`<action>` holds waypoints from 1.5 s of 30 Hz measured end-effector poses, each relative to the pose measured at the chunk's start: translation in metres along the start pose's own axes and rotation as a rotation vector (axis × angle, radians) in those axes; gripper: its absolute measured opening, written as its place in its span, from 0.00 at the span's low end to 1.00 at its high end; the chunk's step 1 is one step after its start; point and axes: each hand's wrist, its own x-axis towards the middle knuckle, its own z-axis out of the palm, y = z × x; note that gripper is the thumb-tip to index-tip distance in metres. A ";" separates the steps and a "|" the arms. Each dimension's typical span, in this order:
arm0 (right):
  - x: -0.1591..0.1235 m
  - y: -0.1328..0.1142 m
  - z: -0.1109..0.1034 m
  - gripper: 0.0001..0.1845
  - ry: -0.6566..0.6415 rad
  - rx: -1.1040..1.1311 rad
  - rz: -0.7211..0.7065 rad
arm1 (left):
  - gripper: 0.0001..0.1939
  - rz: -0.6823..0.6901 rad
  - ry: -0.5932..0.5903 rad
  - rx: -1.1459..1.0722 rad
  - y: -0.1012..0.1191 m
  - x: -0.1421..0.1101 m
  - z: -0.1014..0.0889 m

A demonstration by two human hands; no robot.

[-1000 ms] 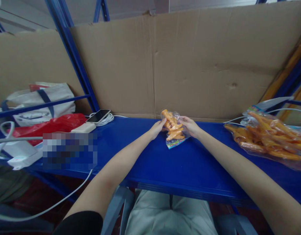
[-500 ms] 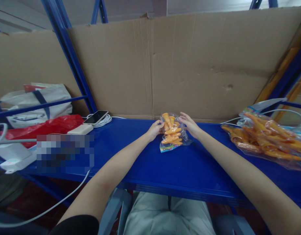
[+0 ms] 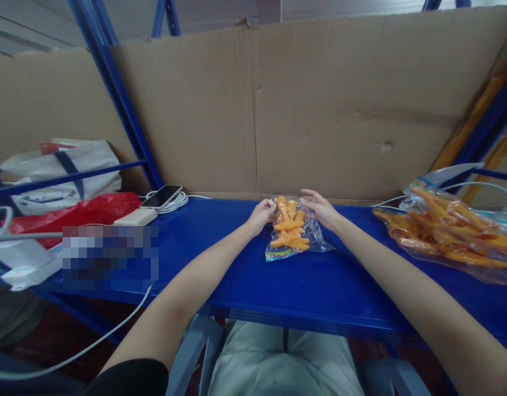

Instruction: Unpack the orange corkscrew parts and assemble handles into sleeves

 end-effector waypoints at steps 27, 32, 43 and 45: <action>0.006 0.005 -0.017 0.18 -0.097 -0.331 0.039 | 0.12 -0.103 -0.163 0.353 0.012 0.002 -0.003; 0.007 0.008 -0.020 0.09 -0.001 -0.404 0.047 | 0.18 -0.083 -0.116 0.502 0.008 0.002 0.002; 0.004 -0.003 -0.018 0.11 0.021 -0.242 0.365 | 0.10 -0.312 -0.087 0.570 0.019 0.025 0.002; 0.003 -0.002 -0.017 0.12 0.065 -0.225 0.331 | 0.13 -0.305 -0.051 0.570 0.019 0.027 0.005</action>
